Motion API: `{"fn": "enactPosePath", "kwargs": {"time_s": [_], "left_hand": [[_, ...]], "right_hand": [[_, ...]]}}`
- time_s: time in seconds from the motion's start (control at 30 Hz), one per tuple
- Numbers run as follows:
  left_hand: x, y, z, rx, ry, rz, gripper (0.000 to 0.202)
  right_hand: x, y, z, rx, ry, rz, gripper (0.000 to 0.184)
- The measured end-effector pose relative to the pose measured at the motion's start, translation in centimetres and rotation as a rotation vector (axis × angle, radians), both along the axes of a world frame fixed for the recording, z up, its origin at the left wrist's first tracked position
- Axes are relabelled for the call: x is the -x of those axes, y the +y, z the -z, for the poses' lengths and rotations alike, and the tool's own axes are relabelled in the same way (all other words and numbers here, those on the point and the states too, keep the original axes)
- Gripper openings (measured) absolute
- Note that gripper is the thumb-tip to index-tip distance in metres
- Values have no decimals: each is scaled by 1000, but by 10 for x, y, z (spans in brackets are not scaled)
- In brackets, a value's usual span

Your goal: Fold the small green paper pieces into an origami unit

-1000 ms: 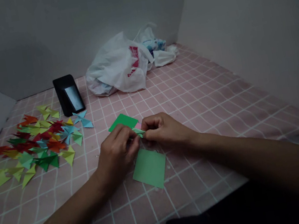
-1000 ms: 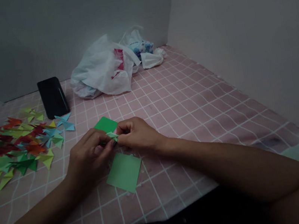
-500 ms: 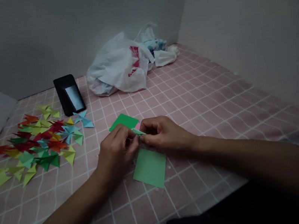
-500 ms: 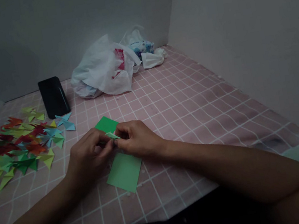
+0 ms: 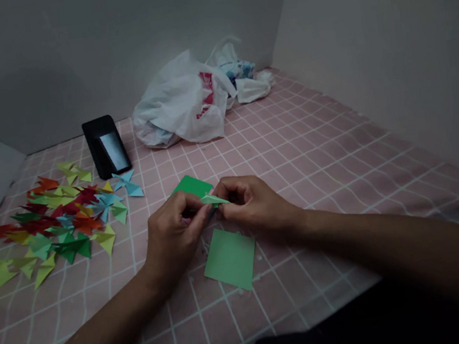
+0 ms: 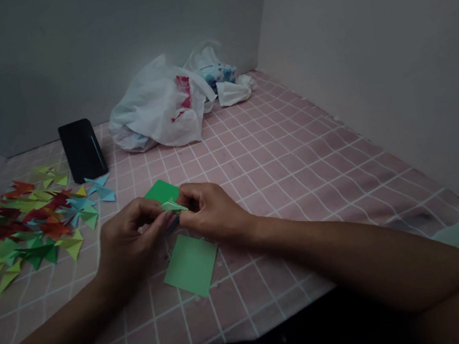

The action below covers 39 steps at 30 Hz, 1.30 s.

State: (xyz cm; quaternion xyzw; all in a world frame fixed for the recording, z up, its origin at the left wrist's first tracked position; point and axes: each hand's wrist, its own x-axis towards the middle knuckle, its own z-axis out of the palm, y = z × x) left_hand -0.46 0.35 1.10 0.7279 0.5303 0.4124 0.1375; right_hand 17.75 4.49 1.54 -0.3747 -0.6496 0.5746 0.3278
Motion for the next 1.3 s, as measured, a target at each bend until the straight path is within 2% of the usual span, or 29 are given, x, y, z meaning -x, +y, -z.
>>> {"fn": "enactPosePath", "kwargs": {"time_s": [0.17, 0.3, 0.47, 0.63, 0.97, 1.3], "left_hand": [[0, 0, 2, 42, -57, -26, 12], [0, 2, 6, 175, -292, 11, 27], [-3, 4, 5, 417, -564, 46, 24], [-4, 5, 3, 523, -722, 56, 19], [-5, 4, -1, 563, -713, 17, 16], [-3, 4, -2, 516, -663, 19, 17]], "right_hand": [[0, -2, -2, 175, 92, -48, 16], [2, -1, -4, 303, 126, -1, 15], [1, 1, -4, 313, 136, 12, 13], [0, 2, -5, 299, 112, 0, 11], [1, 1, -5, 339, 122, -6, 13], [2, -1, -8, 384, 143, 12, 13]]}}
